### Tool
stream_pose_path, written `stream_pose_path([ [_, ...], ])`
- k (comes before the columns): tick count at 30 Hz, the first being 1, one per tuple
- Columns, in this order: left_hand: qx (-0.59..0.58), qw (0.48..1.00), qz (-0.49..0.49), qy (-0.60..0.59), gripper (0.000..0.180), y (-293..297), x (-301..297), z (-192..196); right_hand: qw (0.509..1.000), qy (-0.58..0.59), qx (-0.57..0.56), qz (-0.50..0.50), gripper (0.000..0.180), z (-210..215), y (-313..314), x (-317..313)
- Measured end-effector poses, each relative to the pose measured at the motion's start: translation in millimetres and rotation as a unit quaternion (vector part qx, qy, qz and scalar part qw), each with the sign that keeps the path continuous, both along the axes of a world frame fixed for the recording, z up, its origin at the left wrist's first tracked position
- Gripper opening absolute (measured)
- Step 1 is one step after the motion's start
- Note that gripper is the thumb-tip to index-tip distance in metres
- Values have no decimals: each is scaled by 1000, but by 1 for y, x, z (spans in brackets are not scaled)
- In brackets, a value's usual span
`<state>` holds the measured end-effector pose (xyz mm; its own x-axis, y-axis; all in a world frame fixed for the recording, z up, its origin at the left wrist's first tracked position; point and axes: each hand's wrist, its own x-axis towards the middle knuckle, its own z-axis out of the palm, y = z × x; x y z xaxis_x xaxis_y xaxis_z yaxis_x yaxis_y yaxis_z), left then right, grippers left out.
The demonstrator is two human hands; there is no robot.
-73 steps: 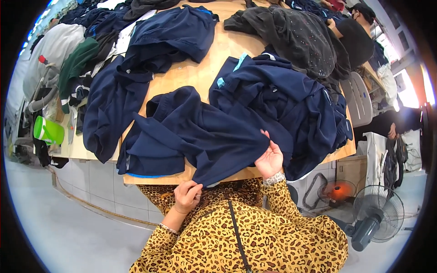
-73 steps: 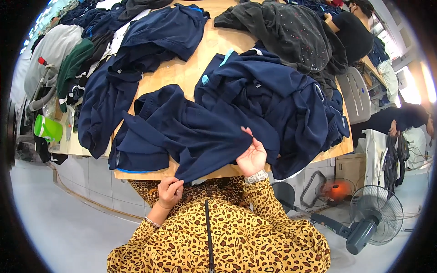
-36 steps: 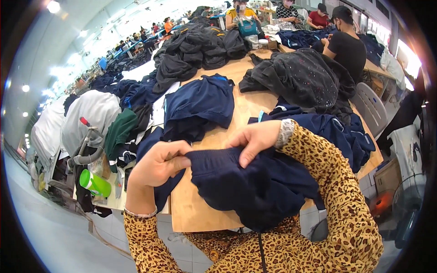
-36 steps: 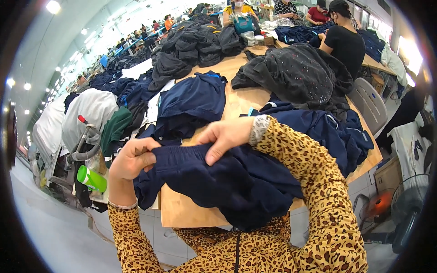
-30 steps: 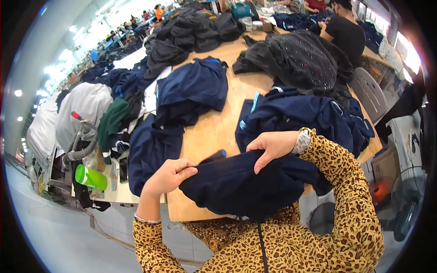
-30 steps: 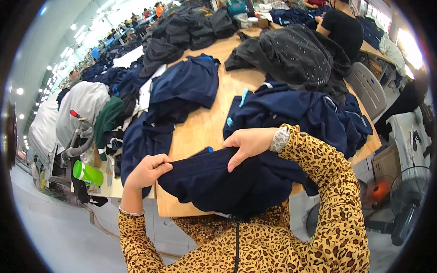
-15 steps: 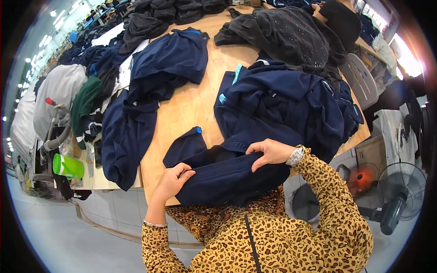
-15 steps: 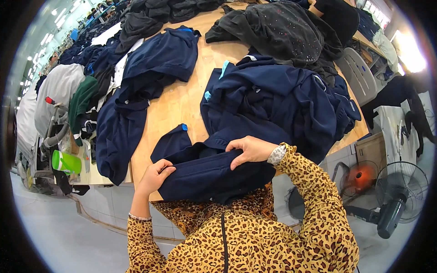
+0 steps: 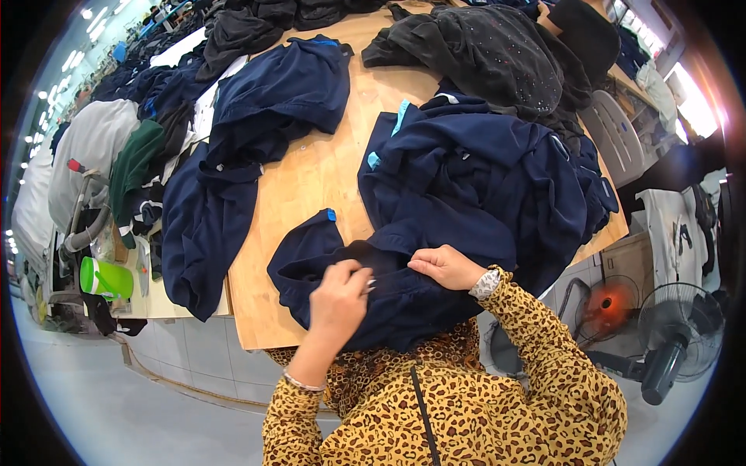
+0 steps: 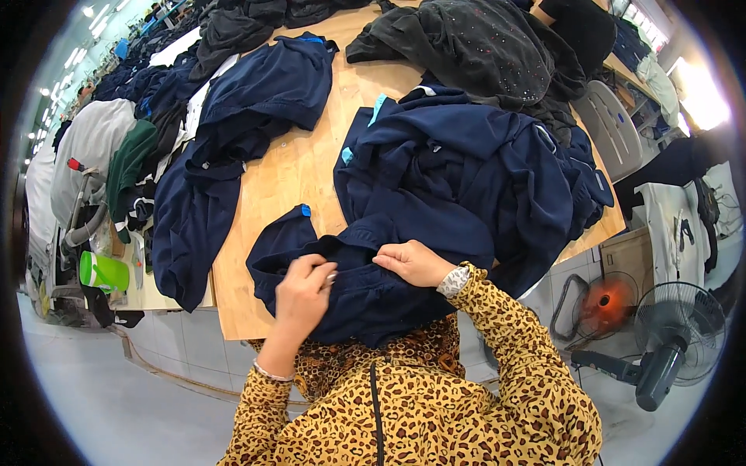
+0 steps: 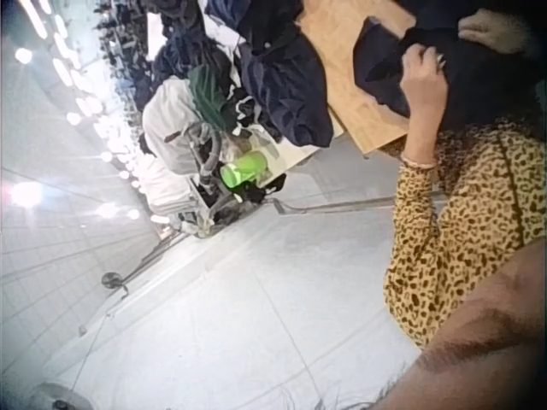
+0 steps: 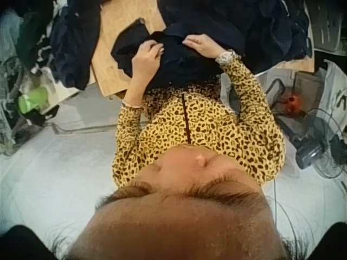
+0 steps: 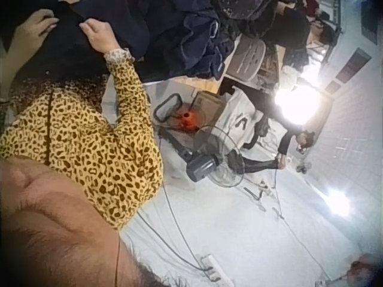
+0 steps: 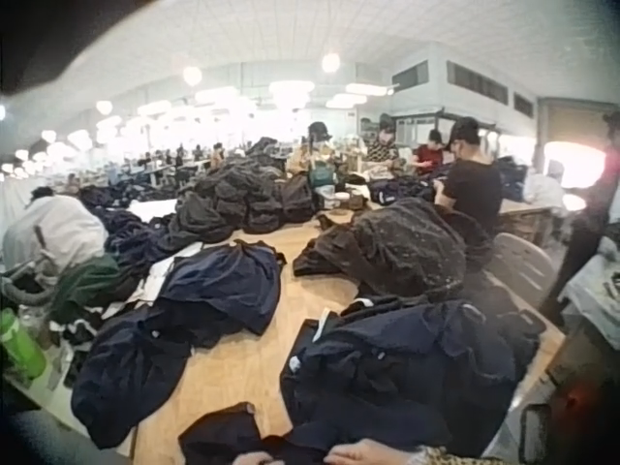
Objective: Inspecting garments and removing loose threads using snips.
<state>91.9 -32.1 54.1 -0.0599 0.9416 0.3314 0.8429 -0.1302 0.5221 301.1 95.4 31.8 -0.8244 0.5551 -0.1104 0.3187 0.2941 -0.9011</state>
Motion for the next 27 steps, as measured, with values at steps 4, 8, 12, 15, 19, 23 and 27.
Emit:
stream_pose_path([
  [4, -143, 957, -63, -244, 21, 19, 35, -11, 997, 68, 26, 13, 16, 5, -4, -1],
  [8, -243, 861, -16, -445, 16, 20, 30, -28, 926, 113, 134, -334, 9, 28, 1, 3],
  [12, -231, 842, 15, -487, 24, 20, 26, -32, 934, 120, 217, -257, 15, 52, -20, 5],
  [15, -211, 847, 25, -487, 28, 25, 27, -26, 960, 26, 260, -103, 49, 40, -48, -13],
  [19, -292, 658, 106, -686, 30, 21, 11, -18, 981, -40, 135, -135, 35, 17, -44, -13],
  [23, -245, 668, 34, -702, 23, 16, 4, -14, 951, 76, 210, -214, 22, 21, -43, -5],
  [27, -246, 701, -3, -669, 33, 16, 10, -5, 970, 128, 147, -147, 31, 40, -44, -6],
])
